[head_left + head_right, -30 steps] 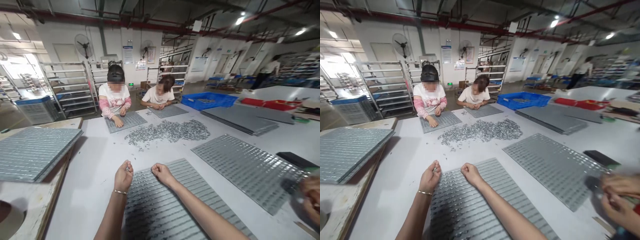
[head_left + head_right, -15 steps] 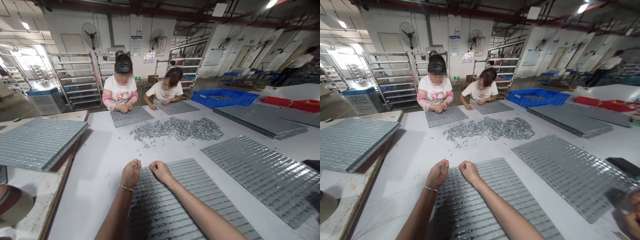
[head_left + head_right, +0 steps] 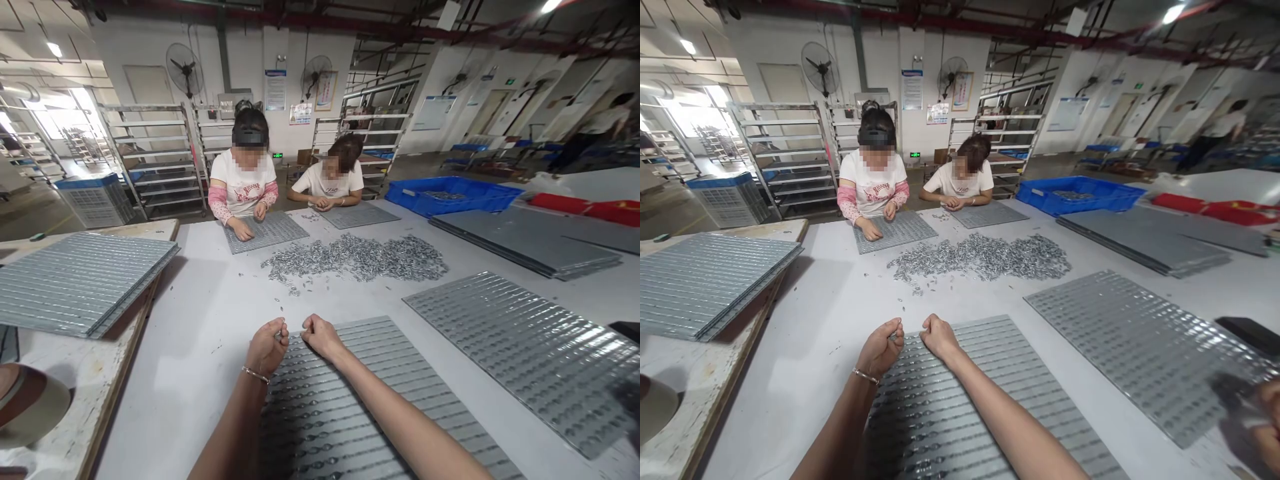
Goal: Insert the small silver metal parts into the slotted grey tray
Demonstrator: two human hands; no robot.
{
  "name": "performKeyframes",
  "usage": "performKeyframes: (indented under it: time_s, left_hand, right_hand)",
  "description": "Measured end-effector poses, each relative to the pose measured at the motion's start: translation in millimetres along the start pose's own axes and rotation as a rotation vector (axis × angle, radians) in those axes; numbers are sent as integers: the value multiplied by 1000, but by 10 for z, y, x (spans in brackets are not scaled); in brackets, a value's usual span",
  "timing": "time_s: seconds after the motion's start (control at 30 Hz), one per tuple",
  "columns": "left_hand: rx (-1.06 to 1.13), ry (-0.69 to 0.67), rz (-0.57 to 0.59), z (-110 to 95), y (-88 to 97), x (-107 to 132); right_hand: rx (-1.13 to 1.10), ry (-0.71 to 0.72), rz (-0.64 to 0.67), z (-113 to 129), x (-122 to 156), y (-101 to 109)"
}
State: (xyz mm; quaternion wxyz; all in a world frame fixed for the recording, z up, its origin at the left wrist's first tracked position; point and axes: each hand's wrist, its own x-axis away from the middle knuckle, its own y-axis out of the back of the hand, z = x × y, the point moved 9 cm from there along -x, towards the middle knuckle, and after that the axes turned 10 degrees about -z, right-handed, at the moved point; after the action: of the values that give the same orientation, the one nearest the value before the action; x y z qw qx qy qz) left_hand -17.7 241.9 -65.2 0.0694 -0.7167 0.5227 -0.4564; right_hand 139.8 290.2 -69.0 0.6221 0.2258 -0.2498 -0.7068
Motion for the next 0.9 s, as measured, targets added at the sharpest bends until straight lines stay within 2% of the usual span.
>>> performKeyframes:
  time_s: [0.13,0.27,0.33,0.4,0.47,0.57,0.63,0.77,0.9]
  left_hand:
    - [-73,-10,76,69,-71,20]
    - [-150,19,140,223,-132,42]
    - [-179,40,156,302,-142,45]
    - [-195,50,151,351,-128,30]
    - [-192,35,117,344,-84,-13]
    - [-158,-27,35,242,17,-106]
    - [-133,-68,-3,160,70,-155]
    - [-104,-113,-5,62,100,-183]
    - [-120,-120,18,49,95,-169]
  right_hand:
    - [-147,-12,4,38,98,76]
    - [-492,41,145,235,320,111]
    - [-583,80,204,320,395,129]
    - [-506,108,194,313,391,151]
    - [-358,113,125,224,316,182]
    - [-180,83,32,38,194,182]
    - [-118,59,25,-58,165,121]
    - [-2,50,-1,-123,212,25]
    - [64,52,-71,-94,248,21]
